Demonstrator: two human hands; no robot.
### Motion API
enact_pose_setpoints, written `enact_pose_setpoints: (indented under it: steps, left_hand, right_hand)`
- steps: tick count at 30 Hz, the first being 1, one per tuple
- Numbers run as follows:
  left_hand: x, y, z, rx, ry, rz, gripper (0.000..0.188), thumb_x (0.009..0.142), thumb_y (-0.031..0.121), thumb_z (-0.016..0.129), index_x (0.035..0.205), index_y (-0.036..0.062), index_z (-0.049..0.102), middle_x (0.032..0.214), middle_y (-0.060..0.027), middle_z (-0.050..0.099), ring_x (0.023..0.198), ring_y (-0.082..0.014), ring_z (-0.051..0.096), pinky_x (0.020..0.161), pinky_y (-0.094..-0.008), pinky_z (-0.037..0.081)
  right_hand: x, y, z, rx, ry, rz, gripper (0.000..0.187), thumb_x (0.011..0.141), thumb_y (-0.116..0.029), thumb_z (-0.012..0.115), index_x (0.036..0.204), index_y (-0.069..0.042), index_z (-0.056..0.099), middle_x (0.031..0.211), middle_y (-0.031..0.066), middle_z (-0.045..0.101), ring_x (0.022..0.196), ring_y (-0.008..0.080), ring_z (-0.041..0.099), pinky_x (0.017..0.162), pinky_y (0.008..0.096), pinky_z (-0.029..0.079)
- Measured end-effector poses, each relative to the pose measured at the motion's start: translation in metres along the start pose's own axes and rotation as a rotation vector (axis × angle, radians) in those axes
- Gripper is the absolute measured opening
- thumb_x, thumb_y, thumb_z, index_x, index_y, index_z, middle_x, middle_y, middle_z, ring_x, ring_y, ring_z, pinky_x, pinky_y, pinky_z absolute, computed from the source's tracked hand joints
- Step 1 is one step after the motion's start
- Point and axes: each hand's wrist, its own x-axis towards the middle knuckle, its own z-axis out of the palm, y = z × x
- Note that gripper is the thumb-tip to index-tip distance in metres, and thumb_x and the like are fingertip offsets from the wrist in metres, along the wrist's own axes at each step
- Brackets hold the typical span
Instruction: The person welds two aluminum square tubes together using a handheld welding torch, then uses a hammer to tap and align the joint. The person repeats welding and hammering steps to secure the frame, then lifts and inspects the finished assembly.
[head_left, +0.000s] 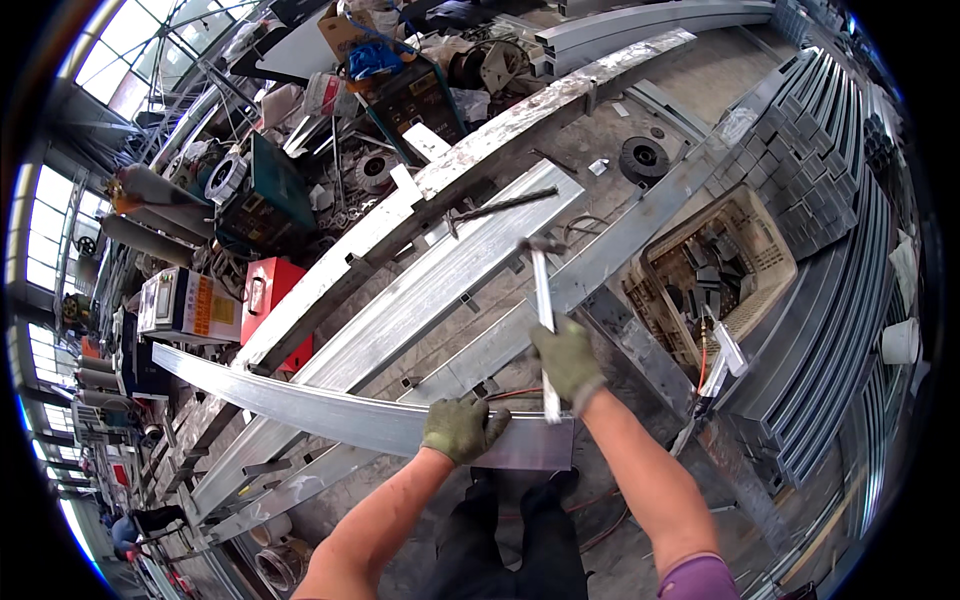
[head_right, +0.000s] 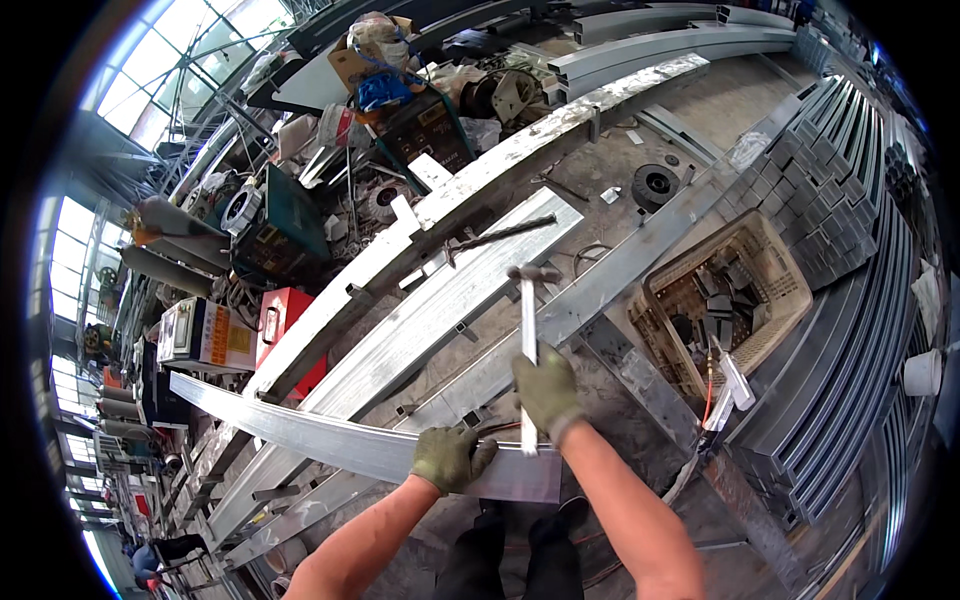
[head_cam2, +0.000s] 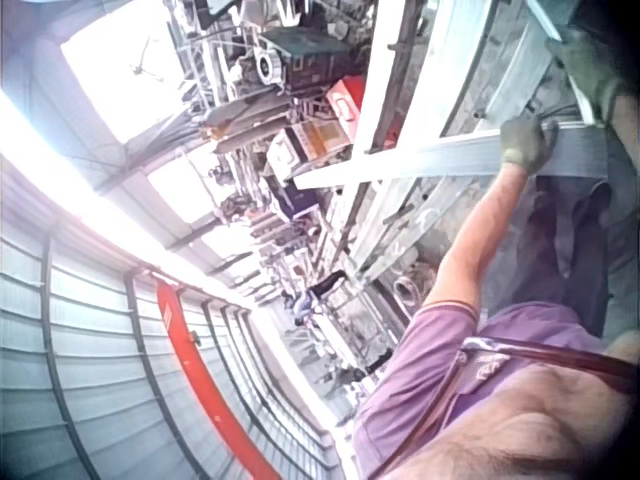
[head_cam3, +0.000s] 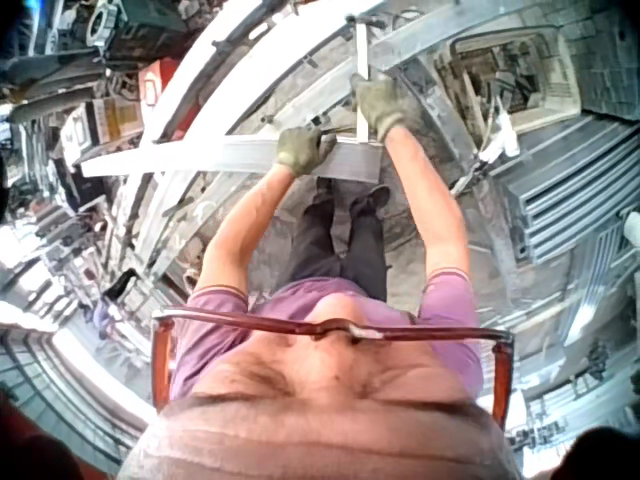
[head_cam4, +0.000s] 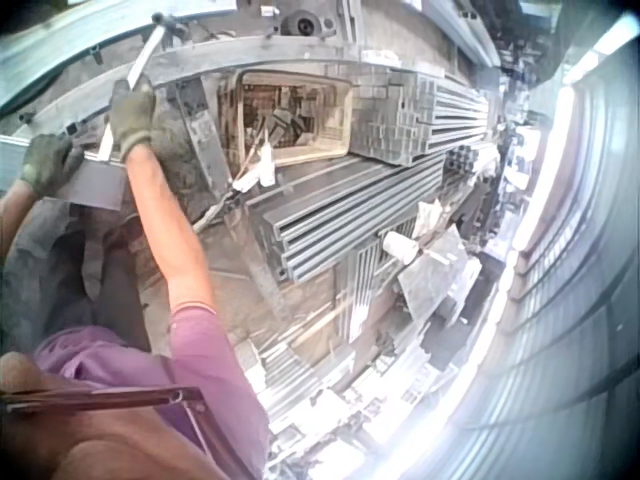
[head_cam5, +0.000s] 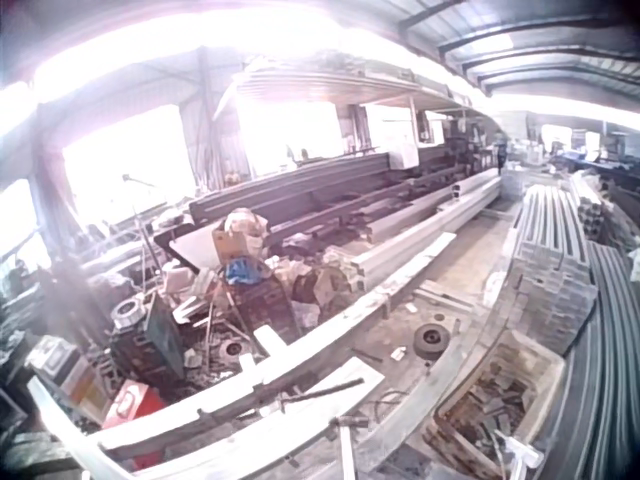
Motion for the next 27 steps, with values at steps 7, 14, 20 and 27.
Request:
enact_pose_setpoints:
  steps: [7,14,20,27]
  left_hand:
    - [0.001,-0.003,0.006,-0.042,0.086,-0.004,0.052,0.104,0.057,0.058,0.095,0.0097,0.076,0.094,-0.0175,0.078,0.089,-0.0399,0.075,0.082,-0.0545,0.056]
    - [0.012,-0.012,0.027,-0.034,0.144,0.054,0.046,0.1,0.056,0.063,0.095,0.0114,0.073,0.092,-0.016,0.078,0.086,-0.0382,0.075,0.081,-0.0532,0.055]
    - [0.009,-0.009,0.034,-0.07,0.277,0.109,0.051,0.101,0.057,0.063,0.085,0.0097,0.07,0.084,-0.0155,0.073,0.081,-0.0387,0.072,0.078,-0.0544,0.05]
    - [0.007,-0.008,0.016,-0.028,0.177,0.214,0.056,0.089,0.064,0.076,0.09,0.0088,0.07,0.078,-0.0118,0.07,0.078,-0.0378,0.071,0.072,-0.0527,0.052]
  right_hand:
    - [0.151,0.012,0.122,0.005,0.2,0.02,0.043,0.095,-0.028,0.064,0.116,0.01,0.067,0.112,0.035,0.075,0.107,0.0498,0.074,0.096,0.0509,0.058]
    - [0.163,0.033,0.179,-0.174,-0.183,0.03,0.047,0.099,-0.041,0.071,0.114,0.003,0.077,0.109,0.0275,0.079,0.102,0.0427,0.077,0.094,0.0495,0.06]
    - [0.021,-0.002,0.045,-0.207,-0.178,-0.187,0.041,0.098,-0.036,0.076,0.119,0.0,0.076,0.099,0.0176,0.079,0.095,0.026,0.075,0.089,0.0385,0.06]
    - [-0.083,0.098,-0.21,-0.372,0.765,-0.254,0.022,0.103,-0.022,0.073,0.115,-0.004,0.076,0.102,0.0119,0.08,0.093,0.0252,0.075,0.087,0.0414,0.059]
